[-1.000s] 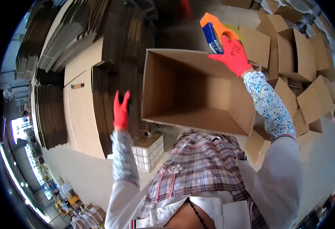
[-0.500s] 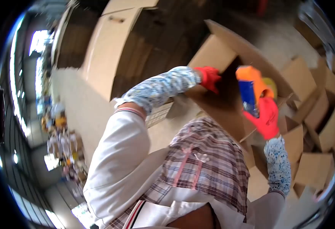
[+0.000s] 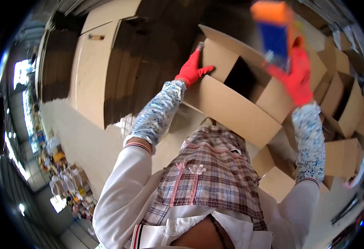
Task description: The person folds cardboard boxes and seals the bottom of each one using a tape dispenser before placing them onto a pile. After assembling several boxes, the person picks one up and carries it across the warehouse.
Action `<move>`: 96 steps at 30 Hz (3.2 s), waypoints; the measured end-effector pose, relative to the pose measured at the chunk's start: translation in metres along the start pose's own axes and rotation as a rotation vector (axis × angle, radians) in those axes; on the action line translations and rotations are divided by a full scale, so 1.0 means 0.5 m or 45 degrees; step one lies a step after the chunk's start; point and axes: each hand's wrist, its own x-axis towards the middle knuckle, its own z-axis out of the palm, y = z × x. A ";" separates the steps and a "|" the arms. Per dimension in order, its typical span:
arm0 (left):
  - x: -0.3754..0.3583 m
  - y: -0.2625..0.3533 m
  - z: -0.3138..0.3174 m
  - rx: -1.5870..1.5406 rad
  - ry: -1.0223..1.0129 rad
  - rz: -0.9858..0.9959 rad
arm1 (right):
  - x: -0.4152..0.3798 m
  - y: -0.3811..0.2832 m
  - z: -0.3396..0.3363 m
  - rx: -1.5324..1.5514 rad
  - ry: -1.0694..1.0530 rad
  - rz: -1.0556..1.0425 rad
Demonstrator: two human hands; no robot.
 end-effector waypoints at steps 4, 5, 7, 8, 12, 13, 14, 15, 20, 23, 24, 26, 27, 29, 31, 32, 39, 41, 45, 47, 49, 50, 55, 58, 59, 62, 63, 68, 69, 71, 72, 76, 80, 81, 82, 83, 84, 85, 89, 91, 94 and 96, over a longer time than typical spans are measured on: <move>0.033 -0.086 0.047 -0.885 0.288 -0.153 | -0.044 0.053 0.000 0.167 0.498 0.506; 0.034 -0.048 0.036 -1.473 0.328 -0.348 | -0.083 0.033 0.034 0.221 0.535 0.577; 0.029 -0.047 0.033 -1.340 0.289 -0.367 | -0.215 0.092 0.191 -0.095 0.655 0.550; 0.031 -0.049 0.036 -1.246 0.246 -0.266 | -0.237 0.079 0.216 -0.377 0.337 0.502; 0.003 -0.044 0.040 -0.047 0.258 -0.275 | -0.182 0.026 0.194 -0.078 0.362 0.533; 0.012 -0.043 0.040 -0.019 0.227 -0.282 | -0.170 0.022 0.186 0.126 0.211 0.653; 0.030 -0.043 0.041 0.006 0.204 -0.281 | -0.144 0.013 0.184 0.131 0.209 0.644; 0.032 -0.022 0.039 0.013 0.212 -0.319 | -0.117 -0.007 0.189 0.142 0.119 0.355; 0.002 -0.030 -0.009 -0.161 -0.066 -0.471 | -0.010 0.017 0.307 0.283 -0.106 -0.652; 0.002 -0.029 -0.095 -0.640 -0.027 0.024 | 0.002 0.006 0.311 0.252 -0.081 -0.890; 0.016 0.093 -0.151 -0.691 -0.050 0.046 | 0.003 0.014 0.303 0.214 -0.151 -0.919; -0.002 0.130 -0.220 -0.212 -0.486 0.408 | -0.012 0.017 0.306 0.253 -0.232 -0.803; -0.005 0.146 -0.226 -0.220 -0.489 0.390 | -0.015 0.017 0.305 0.265 -0.246 -0.796; -0.006 0.165 -0.232 0.155 -0.787 0.497 | -0.010 0.020 0.303 0.118 -0.217 -0.900; -0.024 0.166 -0.217 -0.195 -0.728 0.408 | -0.020 0.016 0.297 0.247 -0.337 -0.821; -0.033 0.167 -0.208 -0.540 -0.663 0.316 | -0.027 0.013 0.293 0.373 -0.454 -0.737; 0.002 0.046 -0.206 -0.120 0.581 -0.362 | -0.042 -0.028 0.127 0.427 -0.604 -0.438; 0.000 -0.096 -0.175 0.825 0.533 -0.221 | -0.045 -0.048 0.165 0.457 -0.612 -0.174; 0.029 -0.222 -0.048 1.074 0.196 -0.292 | -0.034 -0.077 0.250 0.520 -0.627 0.196; 0.006 -0.259 0.029 0.578 -0.022 -0.404 | -0.007 -0.105 0.251 0.536 -0.658 0.297; -0.006 -0.293 0.035 0.571 -0.395 -0.354 | -0.008 -0.112 0.254 0.575 -0.665 0.336; -0.021 -0.279 0.013 0.840 -0.678 -0.673 | -0.013 -0.115 0.255 0.636 -0.675 0.367; -0.069 -0.220 -0.027 -0.345 -0.111 -0.133 | -0.005 -0.115 0.247 0.682 -0.700 0.279; -0.048 -0.046 0.008 -0.107 0.052 -0.494 | 0.013 -0.100 0.212 0.578 -1.123 0.279; -0.050 -0.053 0.013 -0.103 0.113 -0.475 | -0.011 -0.090 0.213 0.598 -1.074 0.279; -0.060 -0.114 0.010 0.003 0.061 -0.399 | -0.128 -0.018 0.094 0.727 -1.075 0.305; -0.062 -0.119 0.011 0.026 0.059 -0.397 | -0.173 0.024 0.043 0.681 -1.173 0.444; -0.036 -0.137 0.007 -0.006 -0.011 -0.396 | -0.450 0.257 -0.198 0.061 -1.104 1.069; -0.041 -0.134 0.013 -0.066 0.003 -0.415 | -0.454 0.272 -0.172 0.042 -1.100 1.064; -0.036 -0.134 0.018 -0.119 0.003 -0.412 | -0.413 0.241 -0.058 0.015 -0.897 1.068; -0.037 -0.138 0.012 -0.106 -0.019 -0.419 | -0.395 0.211 0.008 0.009 -0.710 1.076; -0.037 -0.158 0.000 -0.086 -0.035 -0.396 | -0.500 0.255 0.131 0.045 -0.553 0.997; -0.054 -0.227 -0.017 -0.470 -0.097 -0.490 | -0.560 0.238 0.205 -0.624 -0.035 0.995; -0.039 -0.256 -0.018 -0.749 -0.083 -0.531 | -0.550 0.231 0.282 -0.645 0.102 1.040; -0.018 -0.248 -0.025 -1.051 -0.226 -0.701 | -0.530 0.246 0.348 -0.682 0.259 1.083; -0.011 -0.250 -0.042 -1.188 -0.380 -0.819 | -0.468 0.226 0.321 -0.320 0.486 1.282; -0.018 -0.265 -0.056 -1.264 -0.542 -0.924 | -0.420 0.212 0.283 0.056 0.719 1.453; -0.036 -0.294 -0.060 -1.261 -0.666 -1.020 | -0.424 0.258 0.299 0.356 0.502 1.577; -0.176 -0.378 -0.009 -1.407 -0.722 -1.311 | -0.530 0.287 0.235 0.924 0.229 1.689; -0.193 -0.293 0.076 -1.612 -0.767 -1.365 | -0.629 0.273 0.119 0.882 0.621 1.660; -0.132 -0.026 0.315 -1.355 -0.976 -0.878 | -0.726 0.167 -0.124 0.082 1.128 1.381; -0.110 0.244 0.402 -1.555 -1.333 -0.264 | -0.616 0.059 -0.232 0.603 1.608 0.983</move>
